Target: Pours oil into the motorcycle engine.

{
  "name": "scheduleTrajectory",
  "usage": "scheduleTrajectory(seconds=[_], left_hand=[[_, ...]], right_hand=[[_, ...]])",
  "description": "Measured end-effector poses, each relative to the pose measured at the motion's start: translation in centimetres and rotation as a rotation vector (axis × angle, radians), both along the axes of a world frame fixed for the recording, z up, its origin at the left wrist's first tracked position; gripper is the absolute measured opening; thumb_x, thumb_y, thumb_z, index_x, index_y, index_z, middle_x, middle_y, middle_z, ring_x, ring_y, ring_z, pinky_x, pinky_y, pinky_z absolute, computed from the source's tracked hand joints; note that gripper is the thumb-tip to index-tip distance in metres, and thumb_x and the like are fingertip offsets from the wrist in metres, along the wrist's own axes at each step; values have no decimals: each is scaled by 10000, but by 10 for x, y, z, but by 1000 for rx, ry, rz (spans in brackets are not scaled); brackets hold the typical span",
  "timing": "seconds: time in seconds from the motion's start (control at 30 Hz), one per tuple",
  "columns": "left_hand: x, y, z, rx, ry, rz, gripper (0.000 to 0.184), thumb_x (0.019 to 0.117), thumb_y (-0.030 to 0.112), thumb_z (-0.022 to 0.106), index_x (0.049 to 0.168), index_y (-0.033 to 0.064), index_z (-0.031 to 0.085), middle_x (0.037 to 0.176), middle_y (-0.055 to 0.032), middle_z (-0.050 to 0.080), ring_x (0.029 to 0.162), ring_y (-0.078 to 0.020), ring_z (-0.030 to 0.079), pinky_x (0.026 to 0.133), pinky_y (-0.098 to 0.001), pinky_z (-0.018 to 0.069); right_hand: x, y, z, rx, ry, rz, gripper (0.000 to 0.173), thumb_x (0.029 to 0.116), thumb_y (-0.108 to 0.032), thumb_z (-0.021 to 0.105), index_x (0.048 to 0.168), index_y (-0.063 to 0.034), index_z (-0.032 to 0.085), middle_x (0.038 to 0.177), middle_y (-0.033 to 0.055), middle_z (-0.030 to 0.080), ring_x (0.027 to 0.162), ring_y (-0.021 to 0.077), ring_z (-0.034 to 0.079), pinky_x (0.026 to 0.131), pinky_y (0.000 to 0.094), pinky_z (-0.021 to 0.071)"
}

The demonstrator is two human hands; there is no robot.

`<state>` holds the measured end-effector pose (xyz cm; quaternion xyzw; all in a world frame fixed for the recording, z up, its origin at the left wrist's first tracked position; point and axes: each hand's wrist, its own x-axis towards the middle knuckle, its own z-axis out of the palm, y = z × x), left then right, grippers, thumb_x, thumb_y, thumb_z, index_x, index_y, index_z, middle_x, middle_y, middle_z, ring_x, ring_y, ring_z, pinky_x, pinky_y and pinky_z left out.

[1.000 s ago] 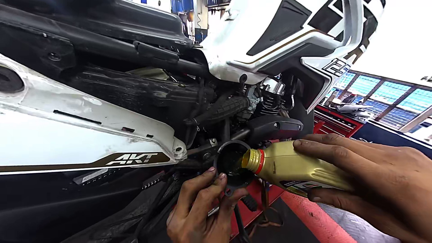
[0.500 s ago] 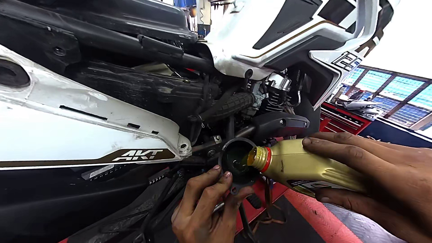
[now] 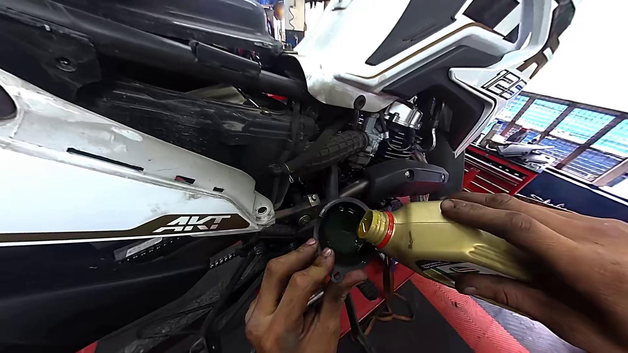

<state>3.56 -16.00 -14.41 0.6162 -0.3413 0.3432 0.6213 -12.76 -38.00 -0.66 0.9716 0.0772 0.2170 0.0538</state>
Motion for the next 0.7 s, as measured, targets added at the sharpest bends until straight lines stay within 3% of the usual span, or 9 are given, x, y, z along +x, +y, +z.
scheduleTrajectory(seconds=[0.4, 0.7], left_hand=[[-1, 2, -2, 4, 8, -11, 296, 807, 343, 888, 947, 111, 769, 1062, 0, 688, 859, -29, 675, 697, -139, 588], [-1, 2, -1, -11, 19, -35, 289, 803, 337, 892, 936, 113, 770, 1065, 3, 685, 838, -32, 675, 678, -141, 591]], right_hand=[[1, 4, 3, -18, 21, -3, 643, 935, -561, 623, 1483, -245, 507, 1390, 36, 594, 1085, 188, 673, 741, 395, 591], [1, 4, 3, -14, 20, 0, 653, 933, -557, 632, 1484, -230, 510, 1414, 53, 587, 1123, 203, 669, 766, 403, 594]])
